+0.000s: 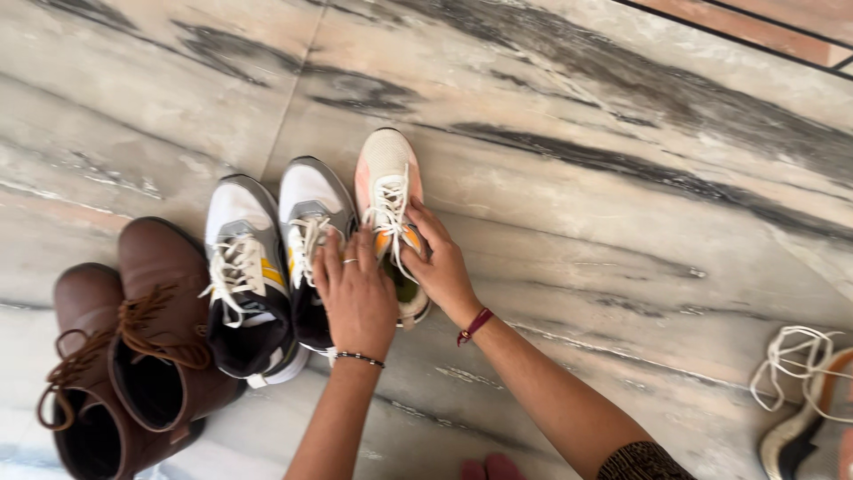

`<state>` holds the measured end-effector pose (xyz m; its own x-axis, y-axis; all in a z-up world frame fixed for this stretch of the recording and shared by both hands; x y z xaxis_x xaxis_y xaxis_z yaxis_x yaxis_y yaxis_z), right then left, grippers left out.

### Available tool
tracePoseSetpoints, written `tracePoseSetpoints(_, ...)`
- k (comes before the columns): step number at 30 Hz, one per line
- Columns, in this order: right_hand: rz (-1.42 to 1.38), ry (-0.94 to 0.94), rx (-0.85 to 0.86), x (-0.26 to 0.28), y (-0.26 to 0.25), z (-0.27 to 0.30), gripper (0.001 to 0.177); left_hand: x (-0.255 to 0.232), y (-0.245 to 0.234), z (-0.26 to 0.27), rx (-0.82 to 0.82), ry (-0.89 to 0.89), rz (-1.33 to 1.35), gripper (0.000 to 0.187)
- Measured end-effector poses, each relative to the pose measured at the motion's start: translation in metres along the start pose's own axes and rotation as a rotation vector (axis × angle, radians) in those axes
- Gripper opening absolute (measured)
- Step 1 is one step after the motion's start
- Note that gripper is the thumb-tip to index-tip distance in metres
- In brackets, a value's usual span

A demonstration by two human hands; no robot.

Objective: The person unlaces a white and peach sneaker, then re-laces it by threading the laces through the eyelets and tying a knot. The person then moves to the matching sneaker and begins the same process.

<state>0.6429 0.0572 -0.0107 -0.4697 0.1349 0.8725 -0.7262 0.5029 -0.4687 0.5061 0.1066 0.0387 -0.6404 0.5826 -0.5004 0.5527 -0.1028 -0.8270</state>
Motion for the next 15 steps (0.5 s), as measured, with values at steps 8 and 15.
tracePoseSetpoints(8, 0.03, 0.091, 0.04, -0.002, -0.003, -0.002, 0.064, -0.003, -0.001, 0.002, -0.004, -0.018, 0.023, 0.054)
tracePoseSetpoints(15, 0.064, 0.145, 0.086, 0.009, -0.012, -0.002, 0.061, -0.005, 0.0, 0.006, 0.024, 0.12, 0.028, 0.053)
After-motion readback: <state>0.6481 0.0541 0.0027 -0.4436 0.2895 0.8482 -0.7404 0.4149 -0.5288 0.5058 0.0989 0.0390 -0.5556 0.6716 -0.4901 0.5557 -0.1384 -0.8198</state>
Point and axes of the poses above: each hand's wrist, its own z-axis away from the middle knuckle, its own y-axis out of the palm, x = y × z, the point moved 6 cm from there along -z, towards the middle knuckle, and after that the axes turned 5 degrees about z, right-handed, at the moved point
